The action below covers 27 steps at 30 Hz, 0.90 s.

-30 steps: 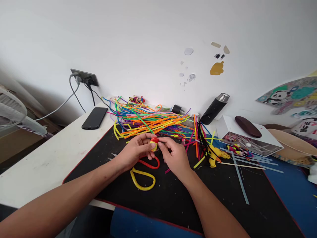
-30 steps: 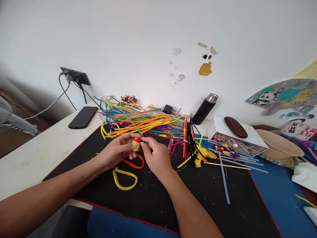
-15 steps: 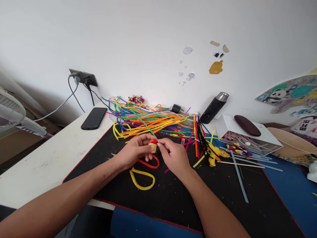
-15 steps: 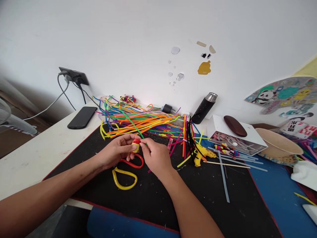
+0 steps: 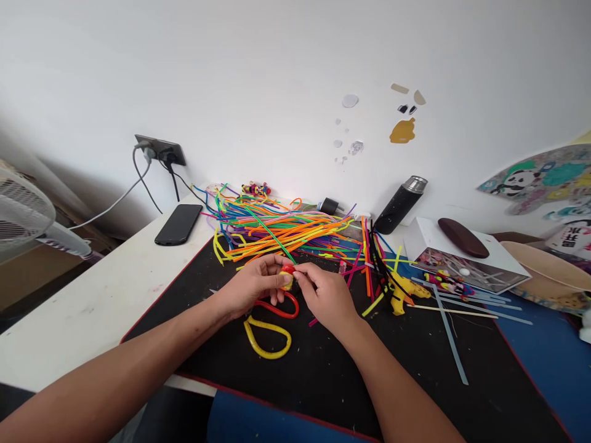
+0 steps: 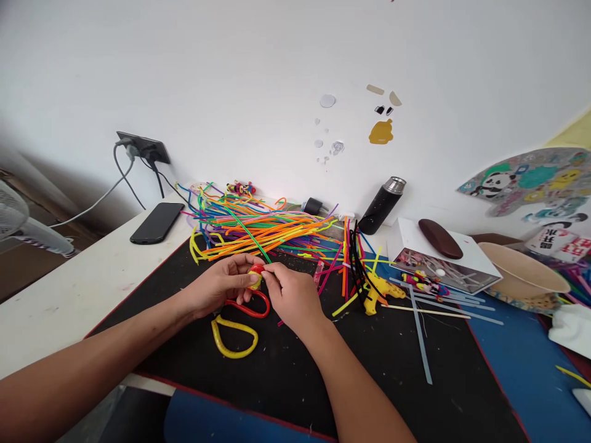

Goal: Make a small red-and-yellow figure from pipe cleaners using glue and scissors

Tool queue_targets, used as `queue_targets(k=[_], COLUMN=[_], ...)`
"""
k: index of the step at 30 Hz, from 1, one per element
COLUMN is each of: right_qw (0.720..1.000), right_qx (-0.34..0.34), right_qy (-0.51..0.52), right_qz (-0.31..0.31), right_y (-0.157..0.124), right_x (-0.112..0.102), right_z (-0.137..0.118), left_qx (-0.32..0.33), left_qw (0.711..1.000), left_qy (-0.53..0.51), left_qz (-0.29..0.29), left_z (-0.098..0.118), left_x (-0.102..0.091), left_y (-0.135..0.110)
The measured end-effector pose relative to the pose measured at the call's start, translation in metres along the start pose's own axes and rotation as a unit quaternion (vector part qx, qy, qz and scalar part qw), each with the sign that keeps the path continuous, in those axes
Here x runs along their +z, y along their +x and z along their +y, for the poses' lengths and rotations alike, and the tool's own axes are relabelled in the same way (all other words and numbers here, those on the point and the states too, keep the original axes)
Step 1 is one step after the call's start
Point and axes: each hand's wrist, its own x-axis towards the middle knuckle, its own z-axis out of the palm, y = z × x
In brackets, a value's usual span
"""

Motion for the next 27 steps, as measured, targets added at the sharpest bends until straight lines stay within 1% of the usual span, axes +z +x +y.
queue_targets(k=[4, 9, 12, 16, 19, 22, 27], right_qw=[0.999, 0.994, 0.993, 0.996, 1.000, 0.999, 0.998], right_qx=[-0.010, -0.028, -0.031, -0.023, 0.008, 0.029, 0.032], right_qy=[-0.031, -0.103, -0.115, -0.087, -0.016, 0.041, 0.050], right_qz=[-0.011, -0.024, -0.024, -0.012, -0.004, -0.009, -0.007], right_y=[0.0004, 0.0007, -0.0003, -0.0012, -0.0007, 0.0003, 0.0008], right_x=[-0.0004, -0.0005, 0.0007, 0.0013, 0.0009, 0.0003, 0.0001], right_z=[-0.0001, -0.0009, -0.0009, -0.0014, -0.0018, -0.0025, -0.0032], left_qx=[-0.007, 0.009, 0.015, 0.004, -0.007, -0.020, -0.032], left_qw=[1.000, 0.998, 0.998, 0.999, 1.000, 0.998, 0.996], left_qy=[0.009, 0.057, 0.066, 0.039, -0.016, -0.055, -0.079], left_qz=[0.000, -0.012, -0.017, -0.012, -0.009, 0.000, 0.009], left_z=[-0.0002, -0.0015, -0.0001, 0.0032, 0.0041, 0.0038, 0.0035], left_x=[-0.0010, -0.0039, -0.0037, 0.0000, 0.0027, 0.0041, 0.0044], left_y=[0.0012, 0.0020, 0.0008, -0.0011, -0.0015, -0.0014, -0.0015])
